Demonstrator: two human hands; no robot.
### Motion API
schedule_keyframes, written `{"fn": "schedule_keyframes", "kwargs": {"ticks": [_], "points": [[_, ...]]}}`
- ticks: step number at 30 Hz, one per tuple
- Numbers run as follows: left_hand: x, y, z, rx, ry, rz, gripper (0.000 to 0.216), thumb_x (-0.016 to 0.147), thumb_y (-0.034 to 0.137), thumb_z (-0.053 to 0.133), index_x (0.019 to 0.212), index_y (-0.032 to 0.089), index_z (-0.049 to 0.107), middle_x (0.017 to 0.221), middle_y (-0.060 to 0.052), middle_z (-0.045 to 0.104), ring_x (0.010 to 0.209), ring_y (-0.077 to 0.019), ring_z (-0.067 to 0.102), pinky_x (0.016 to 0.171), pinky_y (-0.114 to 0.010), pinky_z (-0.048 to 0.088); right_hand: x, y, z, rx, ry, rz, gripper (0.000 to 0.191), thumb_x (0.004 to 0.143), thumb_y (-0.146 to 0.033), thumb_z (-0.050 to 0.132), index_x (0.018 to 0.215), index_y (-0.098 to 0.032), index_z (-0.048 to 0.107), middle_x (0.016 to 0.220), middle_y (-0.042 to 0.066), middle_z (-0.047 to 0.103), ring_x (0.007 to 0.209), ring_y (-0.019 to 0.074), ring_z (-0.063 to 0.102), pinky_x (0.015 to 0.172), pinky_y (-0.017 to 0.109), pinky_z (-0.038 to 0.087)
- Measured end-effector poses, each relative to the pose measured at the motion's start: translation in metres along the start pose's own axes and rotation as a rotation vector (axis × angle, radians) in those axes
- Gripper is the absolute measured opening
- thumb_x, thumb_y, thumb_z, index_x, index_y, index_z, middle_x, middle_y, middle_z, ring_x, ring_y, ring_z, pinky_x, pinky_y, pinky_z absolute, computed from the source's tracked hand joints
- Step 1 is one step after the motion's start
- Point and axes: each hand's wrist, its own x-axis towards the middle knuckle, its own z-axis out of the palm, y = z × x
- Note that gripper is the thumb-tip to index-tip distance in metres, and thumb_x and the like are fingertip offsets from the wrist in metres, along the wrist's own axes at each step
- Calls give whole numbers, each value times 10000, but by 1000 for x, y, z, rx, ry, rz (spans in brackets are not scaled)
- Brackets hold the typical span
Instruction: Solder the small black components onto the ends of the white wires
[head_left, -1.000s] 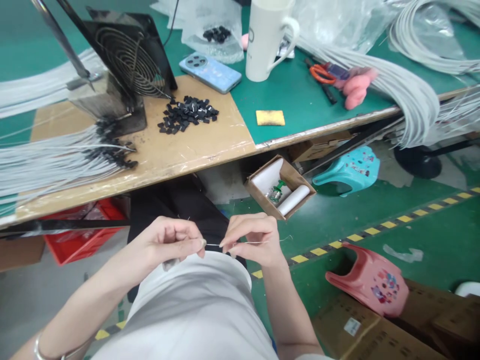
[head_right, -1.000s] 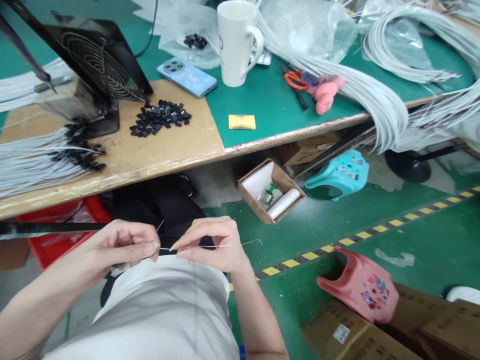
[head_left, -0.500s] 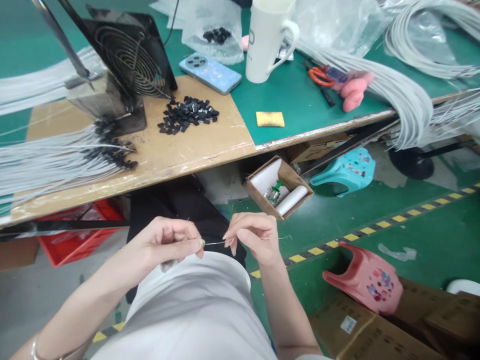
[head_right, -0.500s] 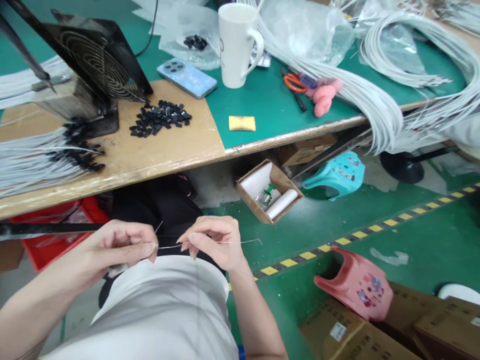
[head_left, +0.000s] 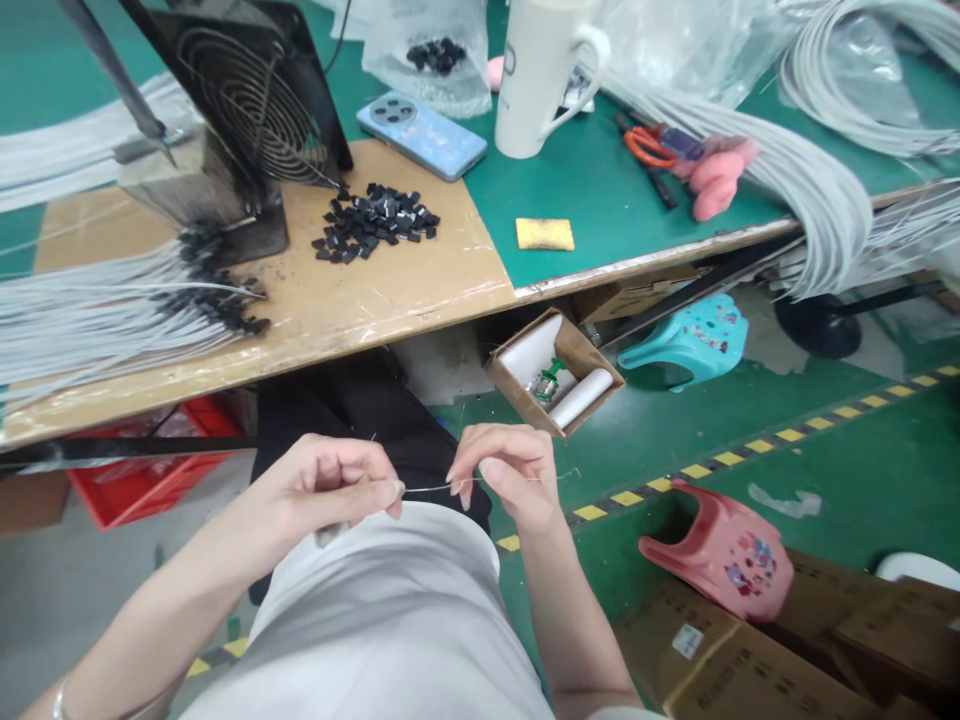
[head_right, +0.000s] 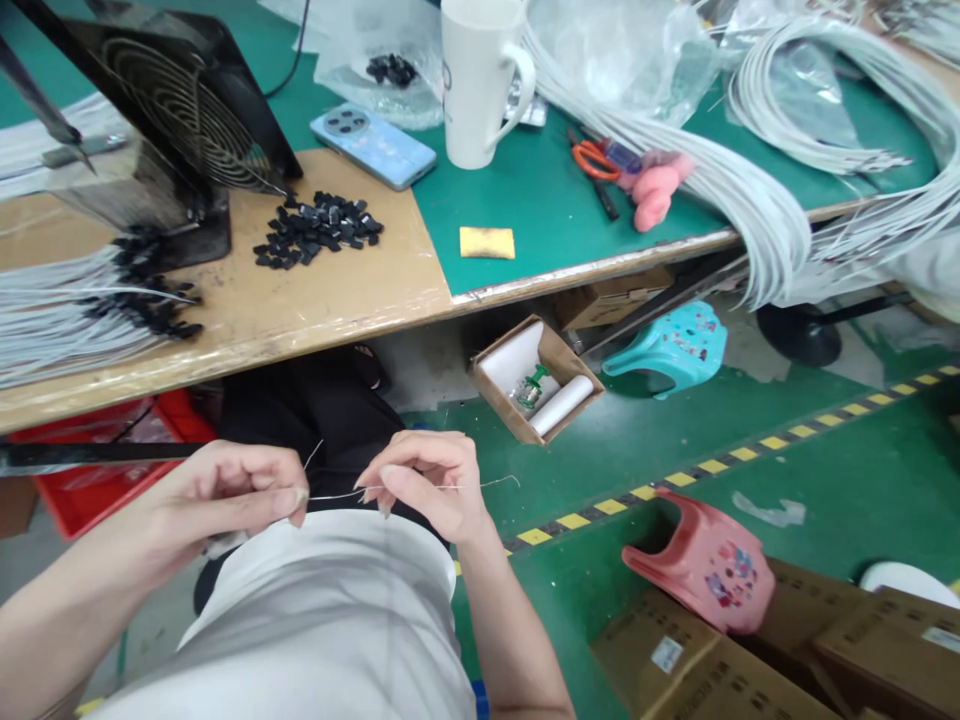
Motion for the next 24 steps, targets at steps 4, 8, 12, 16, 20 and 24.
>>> {"fn": "schedule_keyframes", "kwargs": {"ticks": [4,8,12,16,20,24], "points": [[-1,-1,-1,-6,-8,-12,403,899,537,769,717,181,720,560,60,432,505,-76,289,437,-201,171,-1,0,-1,0,-10,1,307,962,-473,785,878,-189,865,671,55,770,499,161,654,445,273,545],[-1,0,0,-7,1,-19,386,881,525,787,706,186,722,540,68,408,494,-75,277,430,-204,159,0,-1,-1,-3,-31,-17,264,948,-453,812,920,-198,875,696,51,785,515,157,661,484,275,570],[0,0,1,-10,-4,-19,377,880,513,790,706,185,724,535,73,394,490,-74,262,426,-210,143,1,-1,0,-23,-25,-56,216,915,-420,855,944,-209,891,683,47,791,534,165,677,501,278,569],[0,-4,-1,-9,-19,-8,408,909,550,759,741,179,734,550,65,420,497,-75,266,430,-214,140,1,1,1,-45,-5,-97,131,868,-354,906,903,-228,899,668,46,803,534,167,676,512,286,558],[0,-6,-2,-6,-30,-16,397,912,543,761,758,178,736,552,66,425,485,-72,257,420,-218,122,1,1,2,-72,31,-113,59,862,-289,915,870,-233,900,632,42,800,526,176,690,514,299,555],[2,-4,-1,14,-27,-24,435,909,575,752,743,175,725,550,62,430,477,-73,261,418,-221,122,0,-2,3,-102,55,-99,91,877,-304,901,836,-224,890,593,35,785,497,173,683,503,302,563]]}}
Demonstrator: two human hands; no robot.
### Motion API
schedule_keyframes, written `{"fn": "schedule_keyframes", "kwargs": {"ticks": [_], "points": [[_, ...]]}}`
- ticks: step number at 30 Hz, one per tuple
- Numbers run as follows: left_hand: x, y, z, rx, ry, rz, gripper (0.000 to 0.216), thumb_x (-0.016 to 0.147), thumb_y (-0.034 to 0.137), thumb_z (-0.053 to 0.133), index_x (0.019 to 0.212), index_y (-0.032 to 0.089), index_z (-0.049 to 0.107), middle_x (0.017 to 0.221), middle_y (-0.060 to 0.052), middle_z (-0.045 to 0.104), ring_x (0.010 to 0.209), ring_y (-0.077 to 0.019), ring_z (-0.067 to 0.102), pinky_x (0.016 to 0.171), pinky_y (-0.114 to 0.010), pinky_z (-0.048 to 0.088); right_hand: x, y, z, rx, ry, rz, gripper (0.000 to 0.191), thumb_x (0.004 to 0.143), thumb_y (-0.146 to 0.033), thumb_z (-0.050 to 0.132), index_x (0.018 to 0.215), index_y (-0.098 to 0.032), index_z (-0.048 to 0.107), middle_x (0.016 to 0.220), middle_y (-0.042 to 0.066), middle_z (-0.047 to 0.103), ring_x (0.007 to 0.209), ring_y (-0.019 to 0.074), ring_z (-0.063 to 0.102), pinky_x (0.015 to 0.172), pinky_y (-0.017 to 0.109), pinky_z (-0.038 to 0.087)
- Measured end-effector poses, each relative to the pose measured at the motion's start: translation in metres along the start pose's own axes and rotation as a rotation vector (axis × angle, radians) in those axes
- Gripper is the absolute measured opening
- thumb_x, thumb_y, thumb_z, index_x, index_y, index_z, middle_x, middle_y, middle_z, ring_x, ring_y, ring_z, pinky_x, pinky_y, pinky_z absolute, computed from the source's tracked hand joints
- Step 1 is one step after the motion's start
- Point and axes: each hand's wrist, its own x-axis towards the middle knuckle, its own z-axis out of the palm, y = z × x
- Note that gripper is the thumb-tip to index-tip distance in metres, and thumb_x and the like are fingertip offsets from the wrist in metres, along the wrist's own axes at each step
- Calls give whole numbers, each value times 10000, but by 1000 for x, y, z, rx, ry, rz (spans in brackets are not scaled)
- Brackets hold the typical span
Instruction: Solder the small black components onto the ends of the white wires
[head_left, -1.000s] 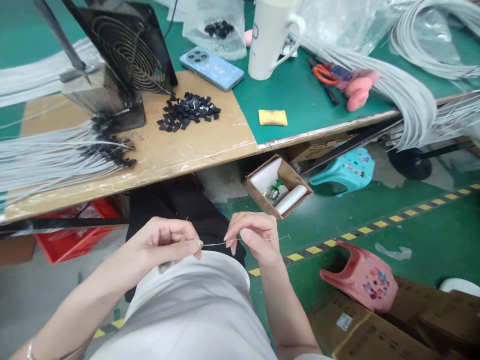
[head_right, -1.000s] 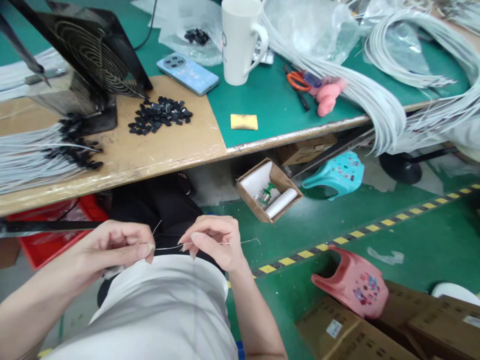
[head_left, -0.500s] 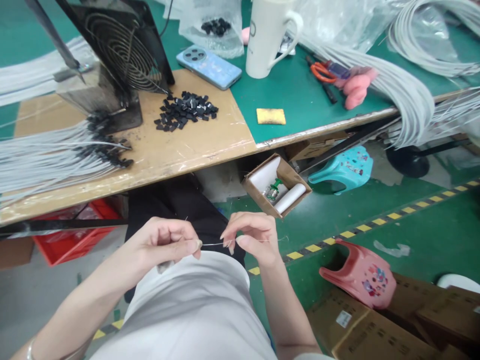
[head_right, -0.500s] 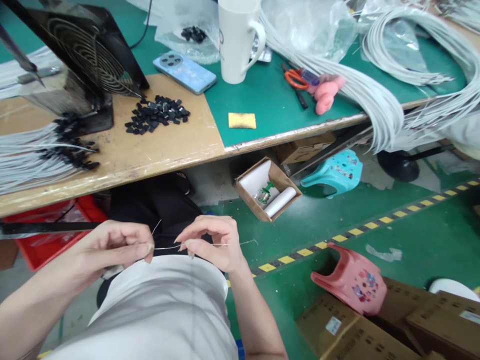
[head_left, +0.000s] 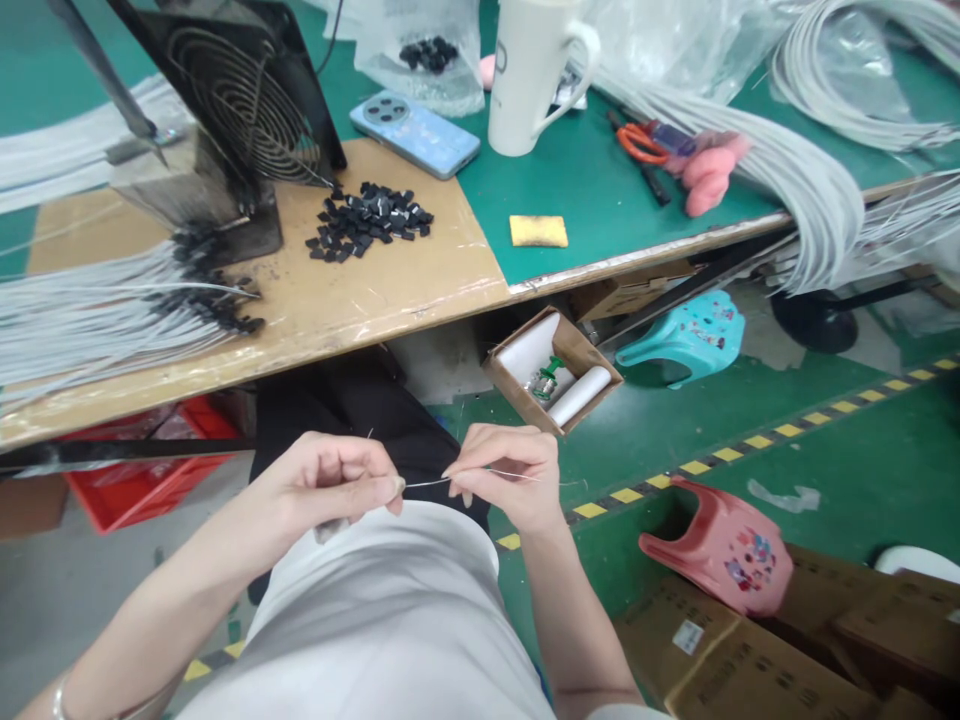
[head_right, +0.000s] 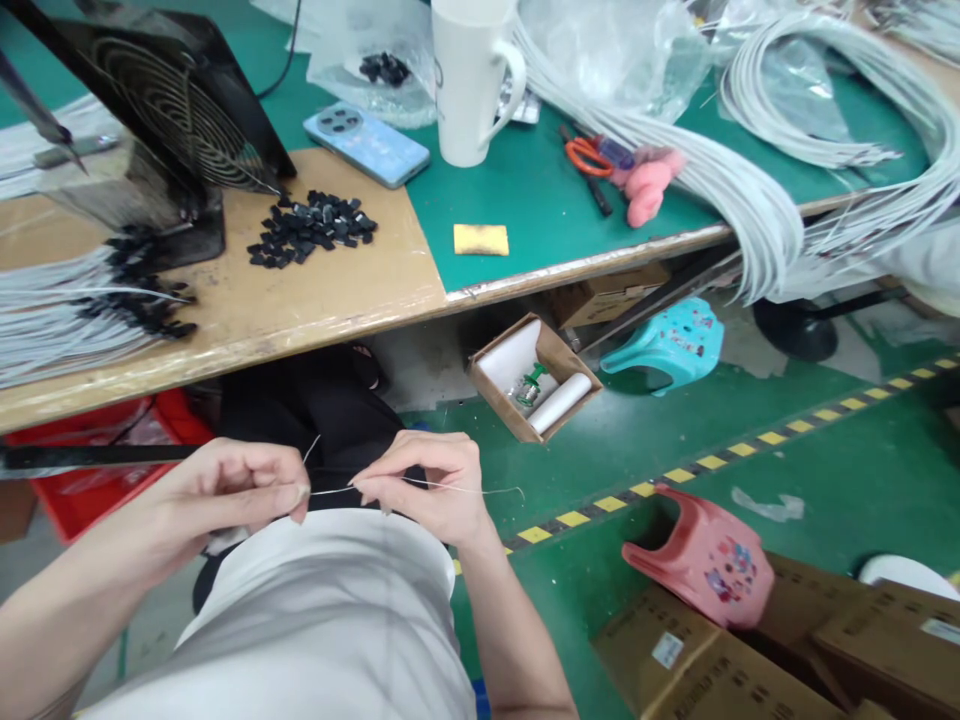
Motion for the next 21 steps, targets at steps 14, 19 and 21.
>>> {"fn": "schedule_keyframes", "kwargs": {"ticks": [14,19,21], "points": [[3,4,-16,228,240,5,485,845,643,761,773,164,769,556,27,494,551,-110,352,514,-234,224,-19,-14,-70,-84,422,71,242,849,-308,916,684,-205,772,507,-43,612,393,93,497,354,216,405],[12,7,-18,253,176,44,459,847,605,768,743,158,768,590,12,553,553,-104,383,526,-230,262,-36,-23,-110,-92,624,87,274,809,-337,950,687,-192,751,498,-63,540,411,66,436,368,184,382],[18,5,-19,250,139,67,463,876,604,749,751,159,774,568,23,522,545,-101,373,516,-227,249,-44,-22,-117,-93,678,106,286,794,-335,961,682,-180,747,516,-55,552,421,63,430,371,187,384]]}}
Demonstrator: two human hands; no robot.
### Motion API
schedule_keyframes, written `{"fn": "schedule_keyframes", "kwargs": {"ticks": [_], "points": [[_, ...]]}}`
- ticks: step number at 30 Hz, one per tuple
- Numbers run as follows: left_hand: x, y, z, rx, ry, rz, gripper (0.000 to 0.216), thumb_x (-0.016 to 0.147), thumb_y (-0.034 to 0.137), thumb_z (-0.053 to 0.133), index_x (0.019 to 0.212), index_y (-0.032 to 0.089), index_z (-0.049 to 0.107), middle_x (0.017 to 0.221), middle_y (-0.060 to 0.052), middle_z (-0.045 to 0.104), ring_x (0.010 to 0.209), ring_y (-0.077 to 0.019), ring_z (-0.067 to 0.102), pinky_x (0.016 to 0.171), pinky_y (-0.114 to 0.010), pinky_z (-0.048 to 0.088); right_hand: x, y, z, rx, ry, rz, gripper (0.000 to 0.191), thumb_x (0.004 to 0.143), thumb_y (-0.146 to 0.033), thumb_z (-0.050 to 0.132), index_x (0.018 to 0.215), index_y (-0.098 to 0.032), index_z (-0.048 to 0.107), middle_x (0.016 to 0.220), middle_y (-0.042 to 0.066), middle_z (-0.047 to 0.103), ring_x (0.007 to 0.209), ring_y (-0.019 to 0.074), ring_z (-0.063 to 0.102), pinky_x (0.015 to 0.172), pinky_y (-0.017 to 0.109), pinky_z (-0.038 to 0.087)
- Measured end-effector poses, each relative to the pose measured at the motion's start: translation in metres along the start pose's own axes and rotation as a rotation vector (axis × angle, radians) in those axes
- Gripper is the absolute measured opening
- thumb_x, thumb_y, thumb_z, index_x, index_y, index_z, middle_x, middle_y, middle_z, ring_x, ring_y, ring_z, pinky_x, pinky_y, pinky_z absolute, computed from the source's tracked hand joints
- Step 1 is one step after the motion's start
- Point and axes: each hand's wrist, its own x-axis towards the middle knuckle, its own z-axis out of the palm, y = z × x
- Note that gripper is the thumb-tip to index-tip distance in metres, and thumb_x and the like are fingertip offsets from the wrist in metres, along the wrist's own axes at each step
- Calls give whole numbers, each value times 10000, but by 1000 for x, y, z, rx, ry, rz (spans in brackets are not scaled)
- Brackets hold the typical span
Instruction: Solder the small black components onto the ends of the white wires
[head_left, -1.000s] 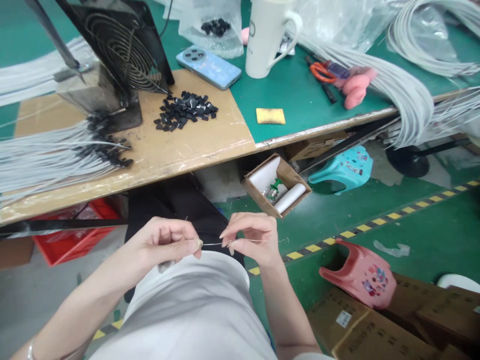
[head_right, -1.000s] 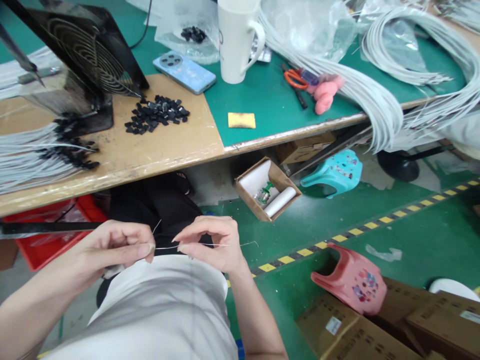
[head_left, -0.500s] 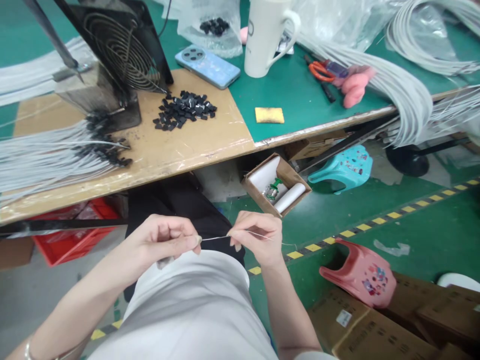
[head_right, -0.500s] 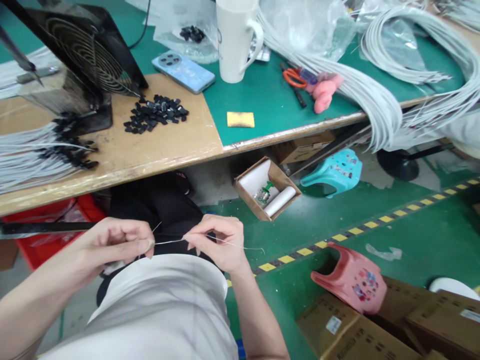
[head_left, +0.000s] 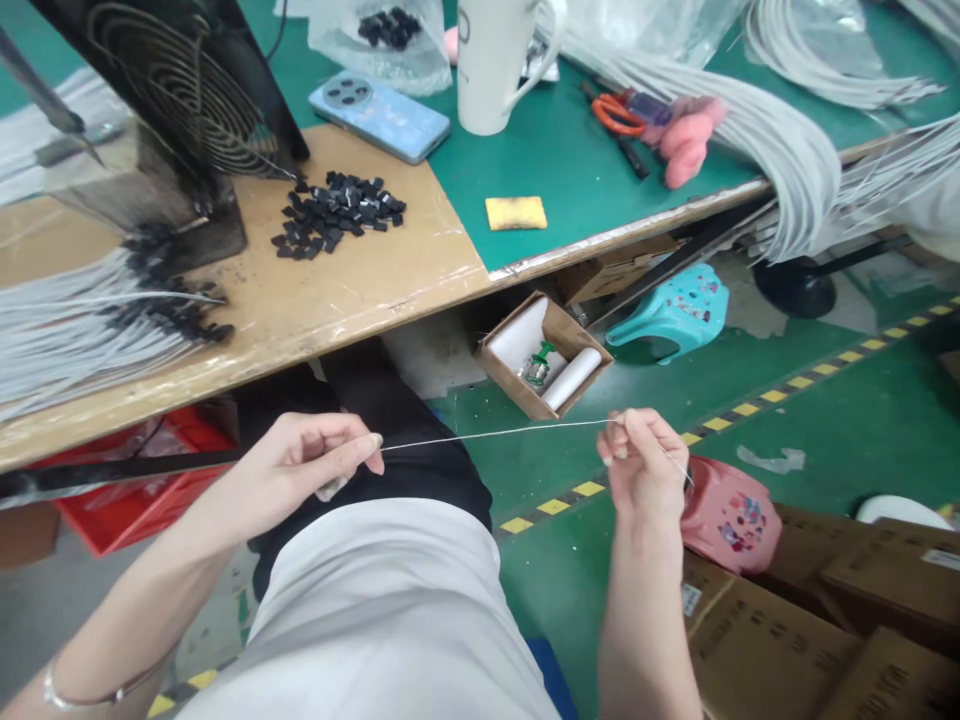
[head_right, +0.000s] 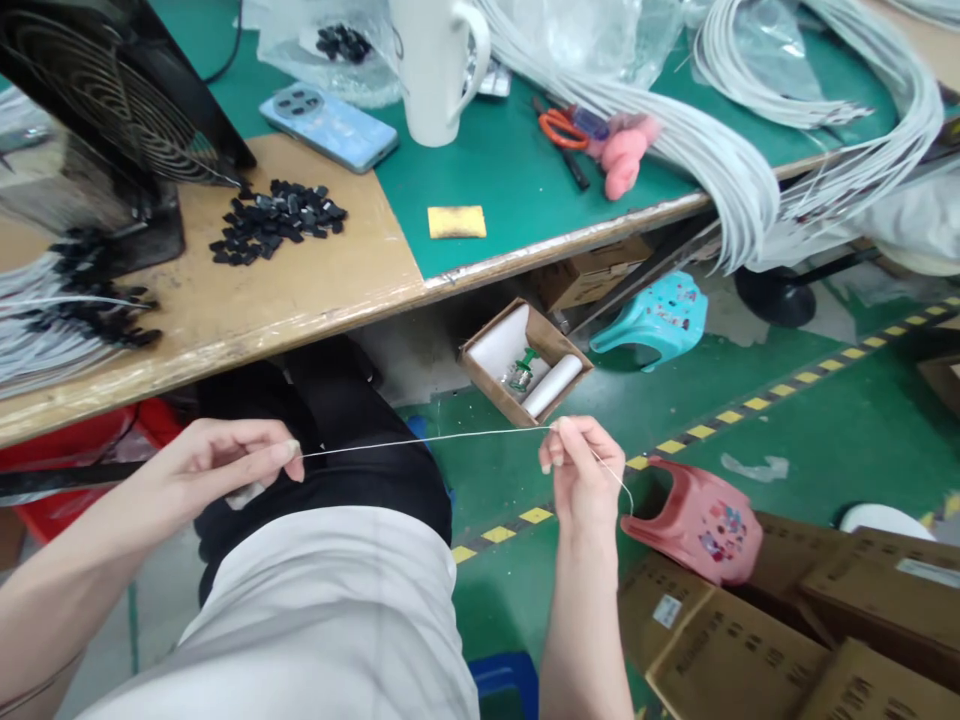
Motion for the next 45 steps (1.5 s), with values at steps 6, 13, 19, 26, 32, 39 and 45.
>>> {"fn": "schedule_keyframes", "kwargs": {"ticks": [6,13,19,26,32,39,45], "points": [[11,-8,1,-65,-43,38,440,941,570,702,768,171,771,559,34,492,533,-100,373,493,-229,232,-6,10,-15,12,97,45,372,733,-402,999,667,-187,704,548,-67,522,448,56,398,380,180,351],[6,3,3,22,-55,40,422,936,534,664,749,165,748,553,59,403,503,-97,307,465,-245,186,-4,6,-30,-4,112,63,404,683,-397,1029,651,-189,684,549,-76,487,472,55,373,403,171,338],[3,12,6,70,3,93,362,930,449,631,712,176,727,545,59,420,507,-101,332,457,-235,223,-2,4,-33,-47,115,46,360,701,-393,1020,707,-189,724,544,-85,460,469,59,368,410,178,350],[3,12,10,140,95,115,358,929,435,607,681,192,694,534,64,425,491,-101,334,448,-233,243,-4,7,-29,-62,159,41,359,699,-386,1020,694,-191,718,540,-92,438,472,62,372,404,183,351],[8,2,7,206,237,81,326,874,457,656,677,201,701,533,41,479,505,-122,350,458,-256,240,-3,6,-39,-64,218,57,424,669,-423,1032,667,-190,678,557,-89,449,489,56,360,405,165,342],[19,-14,-5,147,273,-18,313,855,503,711,752,211,758,538,54,407,512,-123,290,508,-281,179,-3,7,-54,-56,283,80,441,676,-441,1026,680,-190,664,576,-89,467,493,51,351,419,159,353],[41,-4,9,64,255,-18,353,847,524,728,752,184,748,557,45,467,533,-116,362,517,-248,252,-8,6,-40,16,244,126,440,703,-422,1016,663,-183,649,586,-82,460,488,50,349,423,168,367]]}}
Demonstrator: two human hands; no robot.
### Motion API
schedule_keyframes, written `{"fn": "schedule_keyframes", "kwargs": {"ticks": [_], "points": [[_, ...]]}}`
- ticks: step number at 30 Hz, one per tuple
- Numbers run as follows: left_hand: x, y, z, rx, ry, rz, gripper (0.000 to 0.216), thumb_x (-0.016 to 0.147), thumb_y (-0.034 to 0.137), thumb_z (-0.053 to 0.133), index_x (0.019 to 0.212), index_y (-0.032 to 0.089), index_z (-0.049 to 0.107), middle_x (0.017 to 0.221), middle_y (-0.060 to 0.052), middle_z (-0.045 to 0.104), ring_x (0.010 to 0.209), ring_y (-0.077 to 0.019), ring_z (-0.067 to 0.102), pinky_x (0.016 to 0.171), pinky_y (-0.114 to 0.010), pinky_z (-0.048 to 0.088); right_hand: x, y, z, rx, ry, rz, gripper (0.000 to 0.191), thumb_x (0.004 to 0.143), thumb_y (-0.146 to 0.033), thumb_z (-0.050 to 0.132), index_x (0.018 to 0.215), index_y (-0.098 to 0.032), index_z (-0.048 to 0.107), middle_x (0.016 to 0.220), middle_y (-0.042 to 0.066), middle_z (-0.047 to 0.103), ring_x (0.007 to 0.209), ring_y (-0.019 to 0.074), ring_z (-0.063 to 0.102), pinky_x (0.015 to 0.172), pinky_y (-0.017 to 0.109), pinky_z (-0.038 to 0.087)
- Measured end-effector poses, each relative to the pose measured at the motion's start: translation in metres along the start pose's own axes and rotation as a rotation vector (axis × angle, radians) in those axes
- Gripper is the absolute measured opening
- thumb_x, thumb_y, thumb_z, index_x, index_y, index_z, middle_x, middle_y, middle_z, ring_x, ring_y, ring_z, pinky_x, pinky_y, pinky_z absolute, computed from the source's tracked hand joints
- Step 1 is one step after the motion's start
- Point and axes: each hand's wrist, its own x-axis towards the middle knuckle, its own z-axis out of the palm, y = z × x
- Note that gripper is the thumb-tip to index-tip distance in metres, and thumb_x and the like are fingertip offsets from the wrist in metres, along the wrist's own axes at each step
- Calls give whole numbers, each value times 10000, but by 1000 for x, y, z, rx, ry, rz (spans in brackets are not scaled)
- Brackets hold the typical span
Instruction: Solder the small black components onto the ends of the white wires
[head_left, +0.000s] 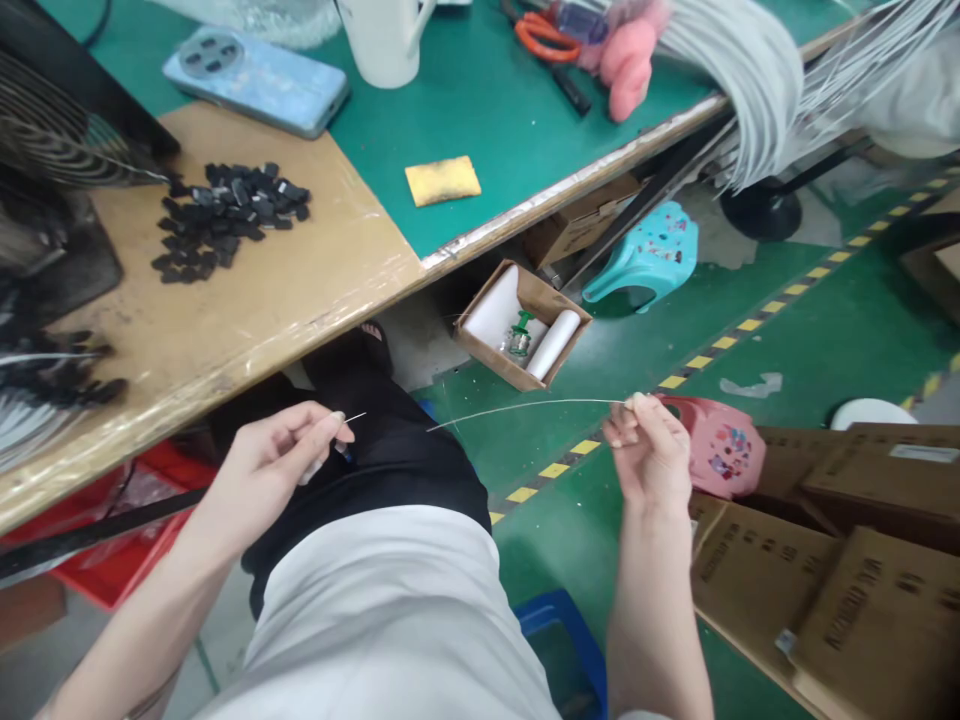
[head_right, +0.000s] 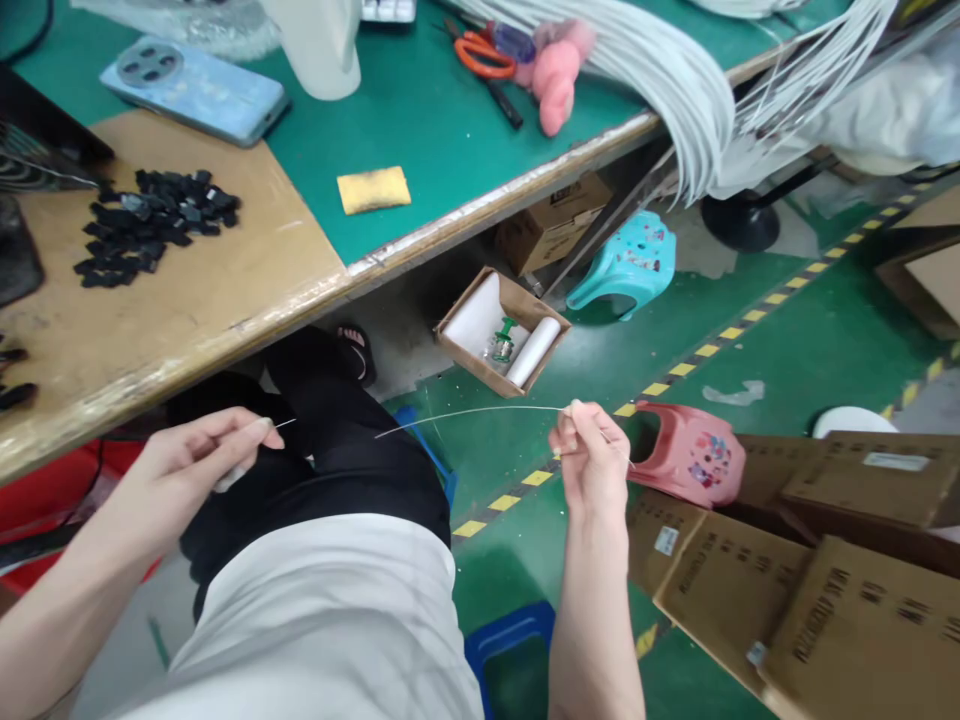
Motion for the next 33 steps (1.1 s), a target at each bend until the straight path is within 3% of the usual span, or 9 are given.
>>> {"fn": "schedule_keyframes", "kwargs": {"ticks": [11,17,21,25,27,28,30,32,33], "points": [[8,1,29,-93,-154,-25,417,929,563,657,839,168,756,624,51,440,551,-111,339,486,-238,211,-12,-14,21,56,-104,59,387,776,-416,969,704,-200,656,626,-91,316,501,64,274,392,140,316],[-11,17,19,2,-175,96,317,923,445,660,758,194,761,546,57,436,509,-115,327,465,-257,227,-8,-11,23,88,-76,69,374,784,-398,962,708,-191,661,627,-89,349,508,58,278,412,129,342],[-18,64,9,210,40,420,239,981,341,647,853,217,807,720,29,699,552,-116,435,498,-273,285,-3,-9,19,114,-69,69,393,806,-392,949,701,-192,627,630,-92,353,512,57,280,421,122,350],[32,138,15,600,310,827,360,1080,335,535,941,177,827,740,38,670,676,-109,514,644,-270,323,0,-7,11,138,-59,71,466,818,-390,940,660,-200,545,635,-90,359,514,60,296,418,132,352],[73,174,22,822,352,876,451,1121,396,449,1139,154,829,998,-7,743,966,-162,588,801,-300,353,1,-5,3,148,-44,78,484,819,-397,937,656,-203,525,634,-90,362,514,60,306,418,138,354],[93,189,26,917,278,871,527,1152,409,349,1278,158,795,1144,-20,740,1132,-190,573,912,-325,362,1,-3,-2,152,-33,84,485,819,-402,936,657,-205,523,633,-90,362,512,61,311,417,141,353],[124,210,36,952,235,843,507,1144,411,385,1323,148,779,1249,-24,723,1285,-211,531,1030,-357,346,2,3,-15,154,-8,103,464,818,-411,932,669,-209,541,630,-90,367,506,65,317,411,153,351],[138,221,48,967,218,806,522,1160,415,344,1446,150,692,1520,-25,605,1495,-218,385,1078,-357,341,4,12,-29,152,18,133,425,813,-423,929,697,-212,578,625,-90,378,501,69,327,405,162,345],[139,223,54,965,219,761,537,1164,432,327,1561,169,577,1670,-3,457,1602,-226,258,1060,-342,362,6,18,-36,149,28,153,408,813,-431,926,714,-213,596,624,-89,391,502,71,341,405,165,344]]}}
